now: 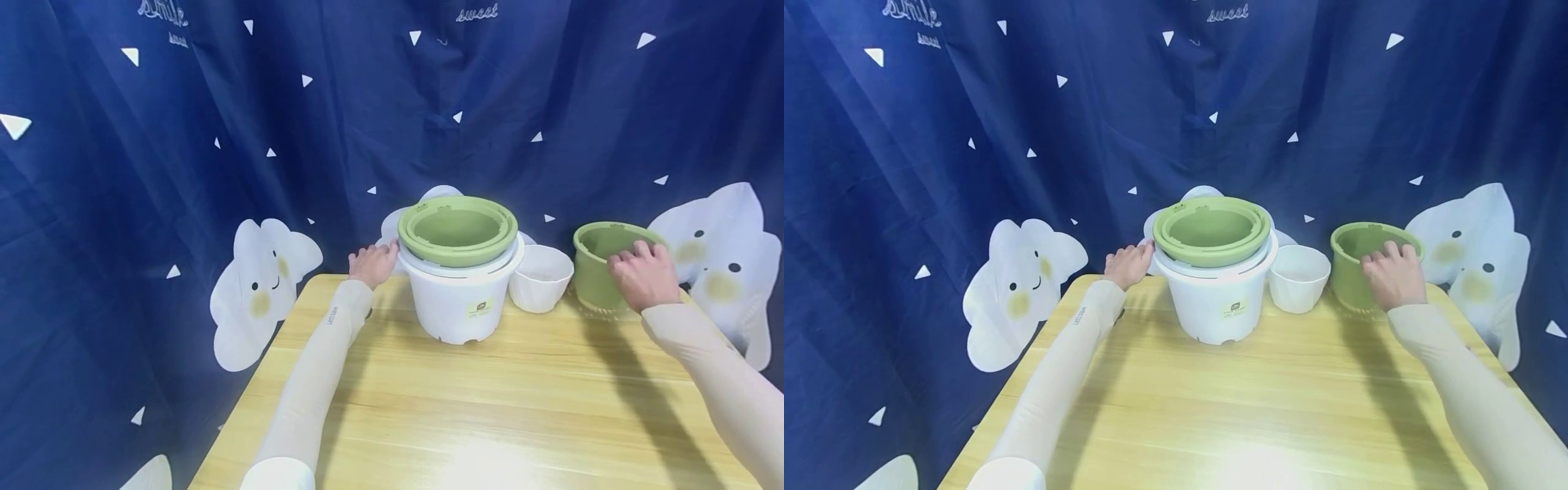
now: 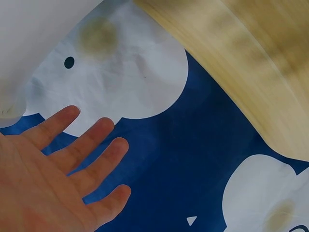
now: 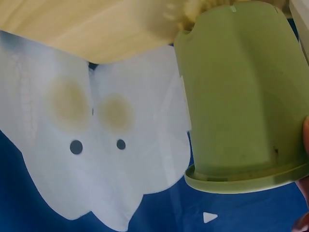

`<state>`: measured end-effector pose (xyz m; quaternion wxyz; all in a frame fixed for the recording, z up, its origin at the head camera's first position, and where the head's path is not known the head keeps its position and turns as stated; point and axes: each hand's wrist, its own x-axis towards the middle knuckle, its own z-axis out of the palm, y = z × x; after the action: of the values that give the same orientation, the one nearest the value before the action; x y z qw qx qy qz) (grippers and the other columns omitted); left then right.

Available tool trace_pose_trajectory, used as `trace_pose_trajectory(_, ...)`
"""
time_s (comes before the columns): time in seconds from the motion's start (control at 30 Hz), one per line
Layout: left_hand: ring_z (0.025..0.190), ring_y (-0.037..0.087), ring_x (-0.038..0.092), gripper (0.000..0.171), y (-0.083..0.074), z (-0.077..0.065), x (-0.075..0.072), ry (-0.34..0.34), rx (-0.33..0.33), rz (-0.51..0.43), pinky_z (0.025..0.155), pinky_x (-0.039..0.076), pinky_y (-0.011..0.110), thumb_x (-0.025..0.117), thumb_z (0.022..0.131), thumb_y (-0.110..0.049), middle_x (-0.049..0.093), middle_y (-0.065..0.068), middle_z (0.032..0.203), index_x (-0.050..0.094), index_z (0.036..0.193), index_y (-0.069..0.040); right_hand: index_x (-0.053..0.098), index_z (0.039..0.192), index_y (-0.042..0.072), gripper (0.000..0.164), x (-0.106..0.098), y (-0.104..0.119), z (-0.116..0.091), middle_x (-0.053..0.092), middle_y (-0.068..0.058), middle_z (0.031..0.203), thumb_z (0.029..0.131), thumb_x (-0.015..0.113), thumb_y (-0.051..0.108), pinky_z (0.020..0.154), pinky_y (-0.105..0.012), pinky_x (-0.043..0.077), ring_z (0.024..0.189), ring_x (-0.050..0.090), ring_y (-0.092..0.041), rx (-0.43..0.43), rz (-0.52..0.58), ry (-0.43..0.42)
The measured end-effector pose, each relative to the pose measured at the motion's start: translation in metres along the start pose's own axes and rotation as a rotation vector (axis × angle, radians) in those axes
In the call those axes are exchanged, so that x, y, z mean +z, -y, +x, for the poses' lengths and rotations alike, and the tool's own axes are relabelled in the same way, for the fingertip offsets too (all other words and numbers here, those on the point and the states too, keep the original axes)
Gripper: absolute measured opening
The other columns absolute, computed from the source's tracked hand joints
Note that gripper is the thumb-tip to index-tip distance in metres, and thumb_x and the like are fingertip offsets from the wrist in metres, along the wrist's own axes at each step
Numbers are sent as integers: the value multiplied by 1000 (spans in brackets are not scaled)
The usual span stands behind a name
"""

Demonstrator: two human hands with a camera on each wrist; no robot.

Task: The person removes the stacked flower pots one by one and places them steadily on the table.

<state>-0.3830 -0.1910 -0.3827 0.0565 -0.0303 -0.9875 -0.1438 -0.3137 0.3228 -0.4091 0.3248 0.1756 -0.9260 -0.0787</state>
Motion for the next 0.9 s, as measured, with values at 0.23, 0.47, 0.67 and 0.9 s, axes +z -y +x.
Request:
trace_pose_trajectory(0.23, 131, 43, 54, 77, 0, 1, 1, 13, -5, -2, 110, 34, 64, 7, 106, -58, 61, 18, 141, 60, 141, -15, 57, 68, 3, 9, 10, 3, -12, 61, -15, 70, 75, 59, -2, 73, -58, 35, 84, 50, -41, -3, 3, -29)
trace_pose_trajectory(0.47, 132, 43, 53, 77, 0, 1, 0, 16, -8, -11, 111, 34, 64, 7, 106, -58, 61, 18, 142, 60, 141, -14, 56, 68, 4, 8, 19, 2, -25, 59, -12, 67, 74, 58, -1, 73, -56, 35, 82, 48, -38, -15, -17, -14)
trace_pose_trajectory(0.67, 133, 43, 53, 80, 0, 0, 1, 30, -9, -9, 111, 34, 64, 4, 105, -59, 60, 18, 143, 59, 143, -15, 55, 68, 4, 9, 24, 1, -33, 59, -13, 68, 75, 57, -2, 72, -56, 35, 82, 48, -40, -6, 2, -50)
trace_pose_trajectory(0.9, 133, 43, 53, 78, 0, 1, 0, 33, -16, -10, 112, 33, 64, 5, 106, -59, 60, 18, 144, 59, 143, -15, 56, 70, 4, 8, 26, -1, -31, 60, -13, 71, 75, 56, -1, 73, -56, 35, 84, 49, -40, -12, 17, -45)
